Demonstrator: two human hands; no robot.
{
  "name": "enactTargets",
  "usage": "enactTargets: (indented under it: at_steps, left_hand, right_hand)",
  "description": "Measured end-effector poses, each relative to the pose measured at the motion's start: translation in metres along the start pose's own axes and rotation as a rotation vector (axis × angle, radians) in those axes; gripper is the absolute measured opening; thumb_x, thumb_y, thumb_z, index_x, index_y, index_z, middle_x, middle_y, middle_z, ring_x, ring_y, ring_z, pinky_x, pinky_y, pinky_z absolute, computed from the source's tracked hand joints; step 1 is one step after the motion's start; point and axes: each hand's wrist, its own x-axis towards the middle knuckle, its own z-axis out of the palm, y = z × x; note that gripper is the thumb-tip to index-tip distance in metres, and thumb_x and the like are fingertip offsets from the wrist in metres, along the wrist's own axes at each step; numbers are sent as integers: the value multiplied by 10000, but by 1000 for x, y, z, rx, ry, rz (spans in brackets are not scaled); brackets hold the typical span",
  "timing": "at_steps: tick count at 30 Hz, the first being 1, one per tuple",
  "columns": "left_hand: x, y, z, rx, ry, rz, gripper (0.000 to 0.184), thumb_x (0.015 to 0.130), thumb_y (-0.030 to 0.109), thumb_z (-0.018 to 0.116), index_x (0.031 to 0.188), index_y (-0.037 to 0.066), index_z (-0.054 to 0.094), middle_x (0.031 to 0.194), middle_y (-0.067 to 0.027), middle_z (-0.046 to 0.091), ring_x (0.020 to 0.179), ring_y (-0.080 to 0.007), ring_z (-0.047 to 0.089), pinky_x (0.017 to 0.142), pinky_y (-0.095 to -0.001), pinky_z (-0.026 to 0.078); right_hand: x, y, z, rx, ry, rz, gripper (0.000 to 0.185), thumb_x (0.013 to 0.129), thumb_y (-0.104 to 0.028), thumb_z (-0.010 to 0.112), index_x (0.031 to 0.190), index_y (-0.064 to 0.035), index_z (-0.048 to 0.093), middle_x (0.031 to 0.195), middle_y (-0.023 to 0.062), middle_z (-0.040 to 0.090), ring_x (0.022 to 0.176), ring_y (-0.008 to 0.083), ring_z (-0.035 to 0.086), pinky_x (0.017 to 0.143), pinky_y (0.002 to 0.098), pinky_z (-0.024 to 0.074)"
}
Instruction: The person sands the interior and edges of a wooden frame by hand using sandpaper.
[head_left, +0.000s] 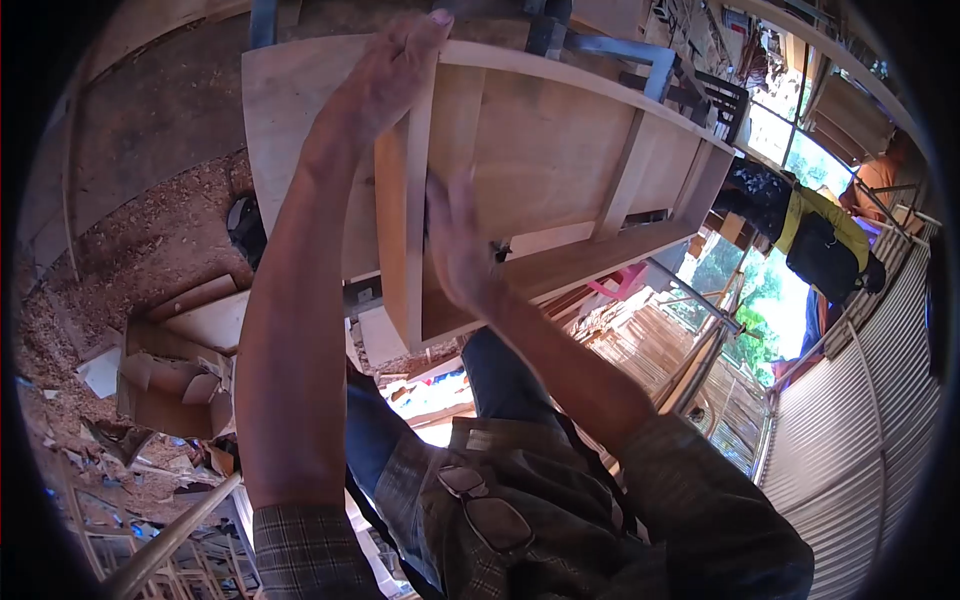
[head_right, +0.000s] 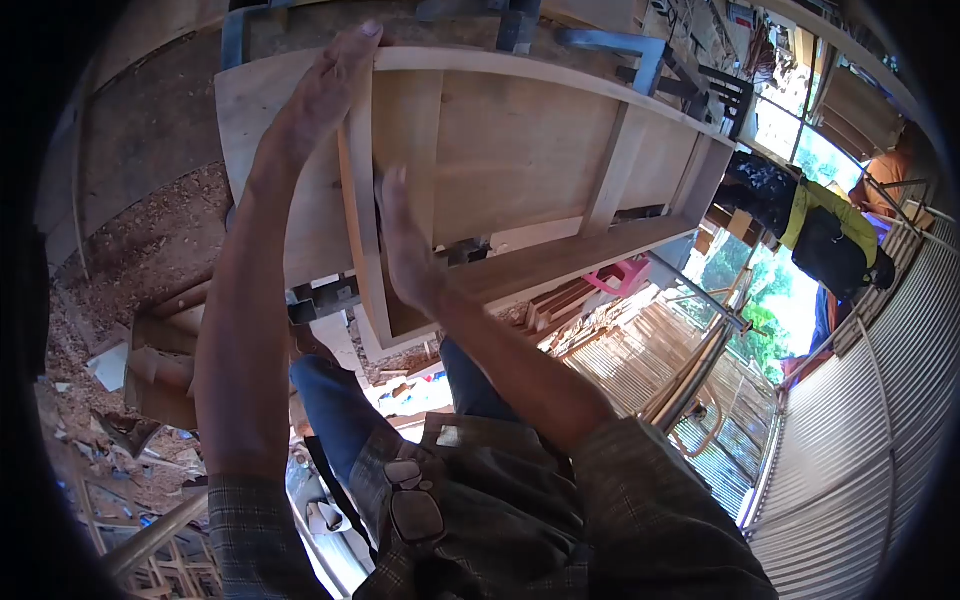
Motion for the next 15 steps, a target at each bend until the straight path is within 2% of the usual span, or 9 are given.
enactTargets:
  at_steps: [1,3,4,6,9,10,12,13,15]
  left_hand:
    - [-8,5,1,10,-11,-28,589,922,542,361,1035,8,584,1016,-106,570,998,-204,499,933,-298,345]
    - [-10,28,-4,13,-32,-116,575,944,515,322,1037,16,591,1029,-99,577,987,-209,510,911,-311,367]
    - [-11,13,-1,29,-33,-134,575,944,515,322,1037,16,591,1029,-99,577,987,-209,510,911,-311,367]
    - [-3,-8,1,137,110,314,410,965,307,379,1109,-43,536,1086,-221,573,1082,-327,520,952,-356,381]
    - [-3,6,-3,209,19,151,397,979,296,361,1122,-49,496,1040,-196,560,1046,-268,513,941,-339,377]
    - [3,-21,0,210,-8,140,397,979,296,361,1122,-49,496,1040,-196,560,1046,-268,513,941,-339,377]
    - [31,-91,-10,1029,429,1131,409,985,321,346,1082,-41,510,999,-187,549,982,-229,496,897,-334,384]
    - [15,-48,-8,1039,402,1135,409,985,321,346,1082,-41,510,999,-187,549,982,-229,496,897,-334,384]
    - [-15,40,-3,241,-58,-12,431,985,343,344,1108,-39,501,1003,-177,555,963,-232,500,865,-336,395]
  right_hand:
    - [13,-5,-5,22,12,19,546,1003,-291,186,1425,31,55,1503,185,41,1395,266,11,1126,338,25]
    - [38,-14,-10,-726,-150,-271,590,992,-320,244,1425,35,56,1502,194,44,1396,268,4,1123,353,9]
    - [11,-12,-1,-704,-151,-262,590,992,-320,244,1425,35,56,1502,194,44,1396,268,4,1123,353,9]
    - [-43,-19,24,-297,43,142,629,967,-358,318,1413,47,134,1483,220,130,1386,289,108,1118,337,91]
    - [-28,-33,23,-197,88,250,646,947,-384,348,1394,56,193,1455,231,209,1366,300,187,1102,336,157]
    - [-3,-58,24,-221,66,179,647,944,-392,346,1392,54,207,1451,227,221,1364,300,196,1098,342,164]
    - [28,-70,19,-232,27,95,649,941,-400,344,1389,52,220,1448,222,233,1361,300,204,1095,348,171]
    - [28,-65,19,-187,3,127,651,944,-396,341,1395,52,206,1451,218,232,1367,299,190,1099,350,155]
    - [-4,-45,21,-187,51,135,649,951,-395,331,1398,55,194,1446,218,245,1369,299,187,1101,347,150]
